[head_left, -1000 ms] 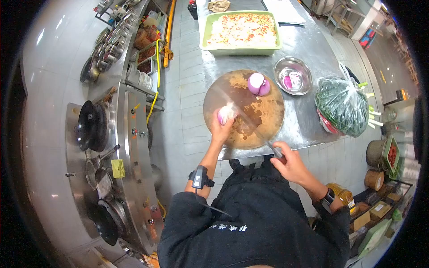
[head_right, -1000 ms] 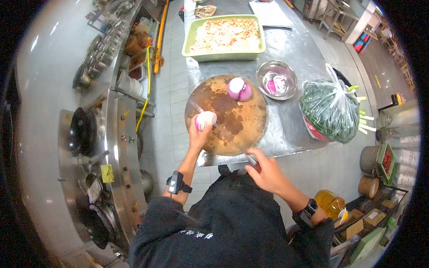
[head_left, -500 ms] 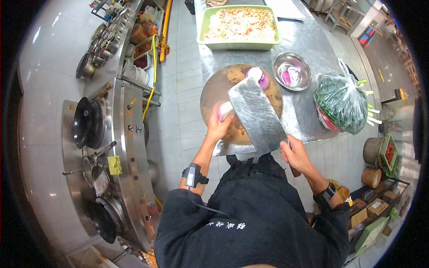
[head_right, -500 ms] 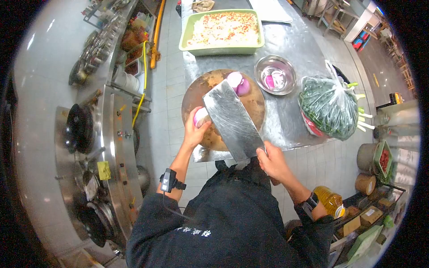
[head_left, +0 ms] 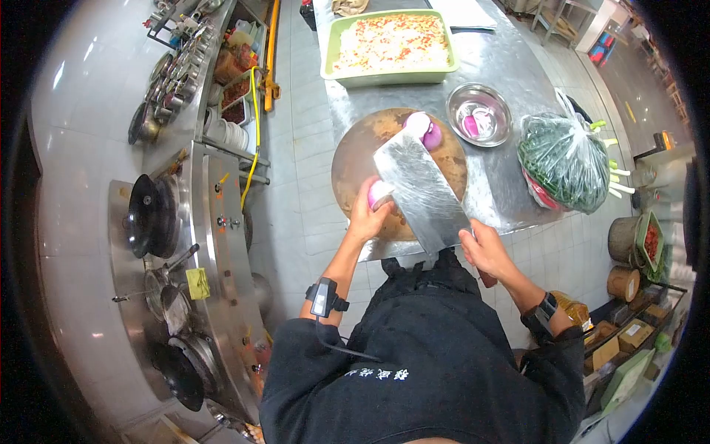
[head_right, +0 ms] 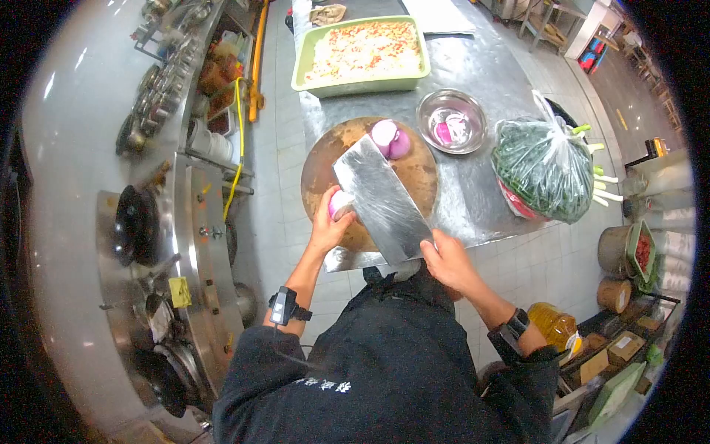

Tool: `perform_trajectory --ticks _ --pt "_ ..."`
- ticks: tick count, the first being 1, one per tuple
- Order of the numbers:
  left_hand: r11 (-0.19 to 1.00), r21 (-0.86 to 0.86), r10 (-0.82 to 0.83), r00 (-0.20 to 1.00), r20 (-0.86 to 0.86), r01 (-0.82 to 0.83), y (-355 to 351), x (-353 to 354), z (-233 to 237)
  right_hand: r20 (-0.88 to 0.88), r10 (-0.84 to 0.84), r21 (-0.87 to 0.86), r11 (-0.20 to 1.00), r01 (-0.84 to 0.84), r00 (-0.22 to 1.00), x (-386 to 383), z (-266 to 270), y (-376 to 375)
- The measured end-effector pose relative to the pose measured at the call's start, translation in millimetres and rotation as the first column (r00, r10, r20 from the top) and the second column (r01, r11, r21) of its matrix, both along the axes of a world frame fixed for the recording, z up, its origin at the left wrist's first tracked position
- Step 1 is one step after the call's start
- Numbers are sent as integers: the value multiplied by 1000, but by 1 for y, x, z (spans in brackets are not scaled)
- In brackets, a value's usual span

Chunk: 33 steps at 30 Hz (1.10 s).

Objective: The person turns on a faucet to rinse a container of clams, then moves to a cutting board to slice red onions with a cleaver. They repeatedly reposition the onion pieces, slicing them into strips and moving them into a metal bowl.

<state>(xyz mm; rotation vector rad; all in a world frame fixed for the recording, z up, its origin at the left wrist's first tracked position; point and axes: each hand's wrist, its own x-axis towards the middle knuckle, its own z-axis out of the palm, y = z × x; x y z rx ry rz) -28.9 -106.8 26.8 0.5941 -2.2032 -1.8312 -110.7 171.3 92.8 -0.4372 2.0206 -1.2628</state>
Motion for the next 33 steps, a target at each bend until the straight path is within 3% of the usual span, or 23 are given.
perform_trajectory --ticks 1,4,7,8,11,12,15,16,17,18,19,20,21,24,30,33 --pt "1000 -2 3 1000 25 -3 -1 -1 3 -4 3 -7 1000 -3 1000 0 4 -2" --pt "866 -501 -55 993 -109 -7 -15 -9 1 130 -33 -68 997 43 991 -2 6 -1" --pt "825 -563 5 997 -78 -48 -20 -16 20 297 -83 -134 983 127 951 -5 14 2" --pt "765 -640 42 997 -57 -69 -24 -20 10 347 -95 -153 976 157 933 -6 17 3" --pt "474 -879 -70 997 26 56 -26 -28 0 368 -134 -156 967 203 920 -8 15 6" --pt "492 -854 -82 985 150 171 -25 -26 -15 385 -152 -155 962 226 910 -8 13 8" --pt "560 -798 -175 973 151 224 -11 -22 18 420 -193 -167 944 284 887 -9 10 12" --pt "644 -744 -155 983 102 178 -12 -23 22 421 -192 -175 942 287 887 -9 12 14" --pt "873 -488 -40 999 -19 26 -5 -26 28 422 -188 -180 941 285 887 -8 14 15" --pt "979 -160 109 989 -96 -123 9 -32 47 412 -179 -193 941 277 894 -7 14 15" --pt "985 79 163 980 -116 -154 9 -36 47 402 -167 -204 942 266 900 -5 11 14" --pt "930 314 240 962 -128 -190 9 -39 46 393 -150 -213 945 249 907 -2 11 14" --pt "911 373 230 968 -100 -178 13 -43 53 389 -147 -203 950 240 910 1 14 12" --pt "851 505 204 977 -65 -144 36 -56 80 374 -128 -199 956 214 918 6 22 4" --pt "664 747 138 986 -88 -26 19 -42 53 400 -120 -210 953 219 908 18 22 5" --pt "446 895 110 992 -65 9 7 -32 45 459 -109 -222 947 232 882 23 27 6"
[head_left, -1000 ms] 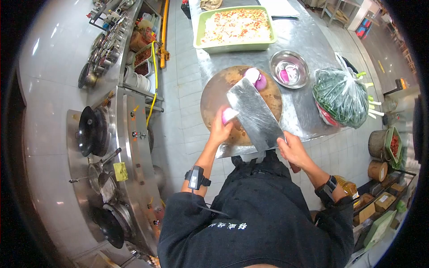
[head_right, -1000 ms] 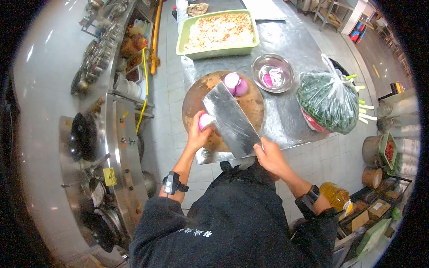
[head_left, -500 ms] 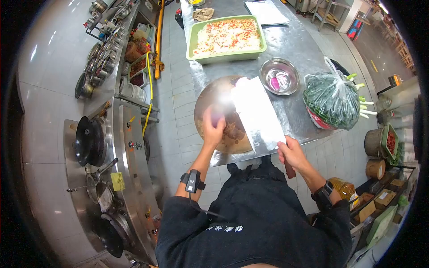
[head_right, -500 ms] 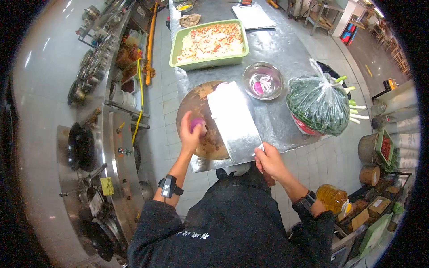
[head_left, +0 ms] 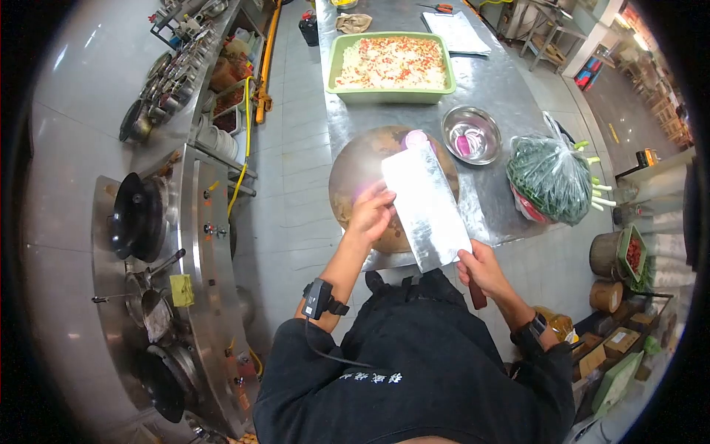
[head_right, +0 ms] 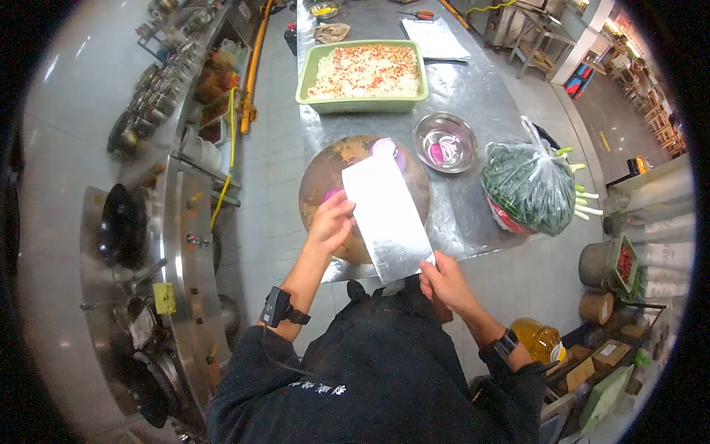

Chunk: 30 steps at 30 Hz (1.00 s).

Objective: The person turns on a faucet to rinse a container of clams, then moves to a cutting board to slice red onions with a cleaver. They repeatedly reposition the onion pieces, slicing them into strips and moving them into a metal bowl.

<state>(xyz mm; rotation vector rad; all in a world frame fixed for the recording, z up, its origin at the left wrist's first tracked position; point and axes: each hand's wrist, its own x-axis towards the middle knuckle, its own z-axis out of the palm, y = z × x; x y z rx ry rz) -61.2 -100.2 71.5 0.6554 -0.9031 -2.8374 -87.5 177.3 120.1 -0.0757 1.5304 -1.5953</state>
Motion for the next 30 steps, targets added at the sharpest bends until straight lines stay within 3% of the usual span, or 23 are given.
perform_trajectory --ticks 3,6,12,16,18,20,21,25,26,27,28,29,30 --pt "991 123 -43 991 -129 59 -2 2 -12 35 6 -17 1000 -6 999 7 7 3" --pt "989 97 -101 987 -122 113 6 4 -3 12 -38 27 999 37 999 21 12 15" --pt "958 124 -260 966 8 257 56 -24 26 -56 -273 80 958 277 960 50 14 65" --pt "863 302 -416 909 -30 405 106 -60 37 -110 -416 -1 908 418 903 47 3 121" --pt "864 226 -471 880 52 449 146 -82 47 -130 -490 -44 871 489 862 40 -1 154" --pt "799 224 -581 812 50 558 188 -107 47 -134 -592 -69 806 588 795 32 2 190" --pt "796 178 -603 784 145 579 215 -119 68 -108 -677 -103 736 669 728 28 6 209" --pt "652 130 -741 664 -103 747 297 -220 83 -68 -888 -149 459 876 454 33 3 286" --pt "727 23 -686 727 -25 686 319 -253 95 -83 -916 -151 401 904 392 38 1 303" --pt "752 102 -654 757 -6 651 342 -290 107 -114 -929 -144 366 920 352 43 2 317" --pt "845 39 -534 844 50 533 375 -321 127 -122 -943 -136 323 937 308 51 -2 329" --pt "847 -32 -531 847 3 531 393 -362 125 -128 -956 -127 280 952 264 60 -9 339" --pt "820 -245 -540 841 -30 518 415 -393 131 -134 -966 -121 236 964 220 68 -17 346"
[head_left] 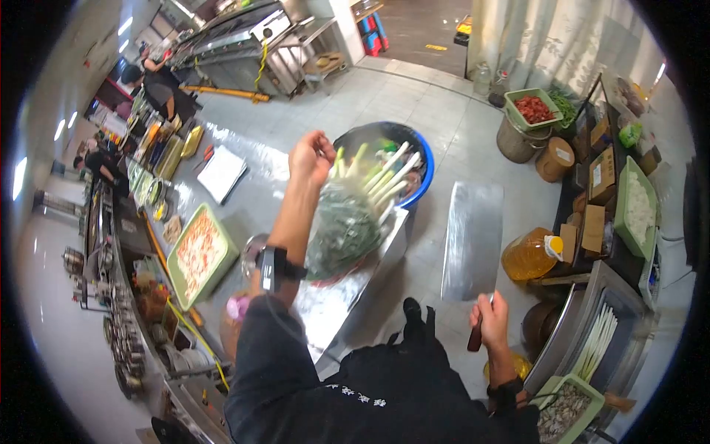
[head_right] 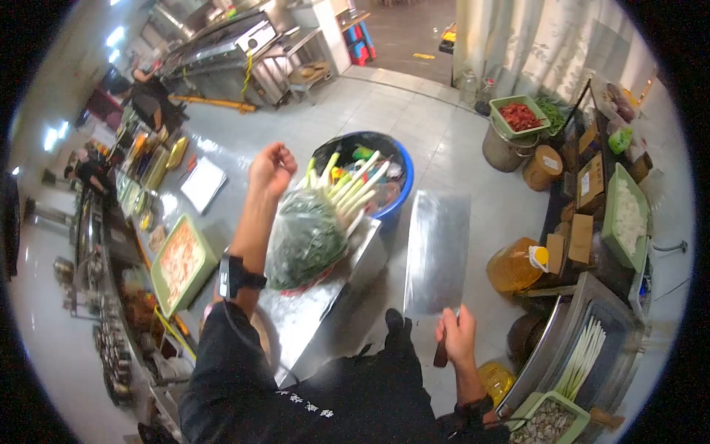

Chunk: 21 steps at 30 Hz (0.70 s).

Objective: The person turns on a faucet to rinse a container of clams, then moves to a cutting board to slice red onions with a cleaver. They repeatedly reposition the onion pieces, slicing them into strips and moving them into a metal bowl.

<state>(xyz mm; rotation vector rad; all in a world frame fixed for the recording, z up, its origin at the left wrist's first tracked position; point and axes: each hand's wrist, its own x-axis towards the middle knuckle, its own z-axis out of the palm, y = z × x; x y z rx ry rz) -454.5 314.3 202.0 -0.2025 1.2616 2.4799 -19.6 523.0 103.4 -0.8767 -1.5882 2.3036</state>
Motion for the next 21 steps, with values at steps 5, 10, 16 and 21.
perform_trajectory --ticks 5,10,16,21 --pt "763 -643 -293 921 -258 63 49 -103 -43 83 -156 -86 983 163 984 22 -22 7" --pt "448 -892 -480 828 -291 -53 24 -76 -40 97 -100 -40 994 104 990 10 -18 16" --pt "504 -817 -277 844 -459 -279 -129 21 5 -27 259 113 960 -254 966 -62 11 0" --pt "299 -826 86 876 -475 -477 -304 159 -6 -132 663 138 748 -649 737 -113 29 -62"
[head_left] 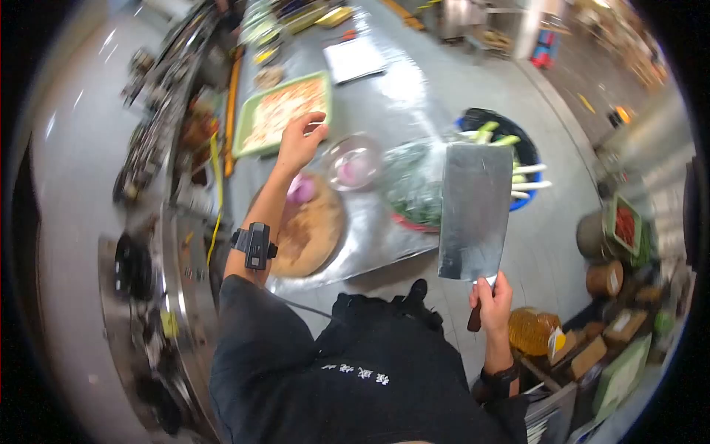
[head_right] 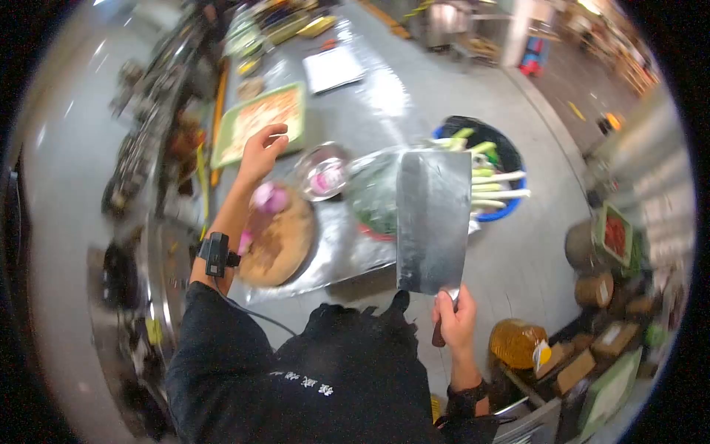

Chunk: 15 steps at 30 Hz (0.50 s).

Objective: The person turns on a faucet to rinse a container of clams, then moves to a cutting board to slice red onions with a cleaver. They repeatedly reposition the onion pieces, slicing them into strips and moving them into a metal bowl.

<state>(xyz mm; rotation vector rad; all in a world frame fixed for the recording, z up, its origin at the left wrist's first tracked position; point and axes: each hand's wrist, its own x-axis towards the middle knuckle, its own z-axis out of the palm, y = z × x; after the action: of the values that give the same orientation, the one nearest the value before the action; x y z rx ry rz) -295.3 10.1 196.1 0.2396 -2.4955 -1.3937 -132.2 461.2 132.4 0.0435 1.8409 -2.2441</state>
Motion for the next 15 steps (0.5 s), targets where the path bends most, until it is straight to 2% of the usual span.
perform_trajectory --ticks 1,2,3,5,7,8,11,13,15 --pt "996 -7 91 996 15 -91 -30 29 -9 -11 111 4 994 -111 994 -6 8 -19" --pt "957 -218 174 980 -93 -191 -70 55 -38 -27 209 9 978 -209 978 -13 15 -39" --pt "921 -238 284 950 -126 -307 -92 87 -57 -43 296 19 955 -295 954 -17 20 -58" --pt "851 -377 431 896 106 -365 -128 145 -91 -124 439 94 898 -430 890 -22 15 -98" --pt "843 -449 419 884 206 -295 -142 192 -112 -10 518 -98 850 -517 855 -14 17 -138" --pt "842 -462 401 896 190 -278 -149 211 -128 -6 525 -37 850 -525 851 -11 11 -156" --pt "868 -445 320 933 166 -219 -165 247 -166 217 598 82 777 -624 772 11 2 -197" --pt "915 -368 243 954 176 -165 -169 251 -174 170 641 172 728 -663 748 31 -16 -219" --pt "913 -382 227 954 195 -140 -171 251 -184 219 664 227 678 -699 715 42 -15 -244"
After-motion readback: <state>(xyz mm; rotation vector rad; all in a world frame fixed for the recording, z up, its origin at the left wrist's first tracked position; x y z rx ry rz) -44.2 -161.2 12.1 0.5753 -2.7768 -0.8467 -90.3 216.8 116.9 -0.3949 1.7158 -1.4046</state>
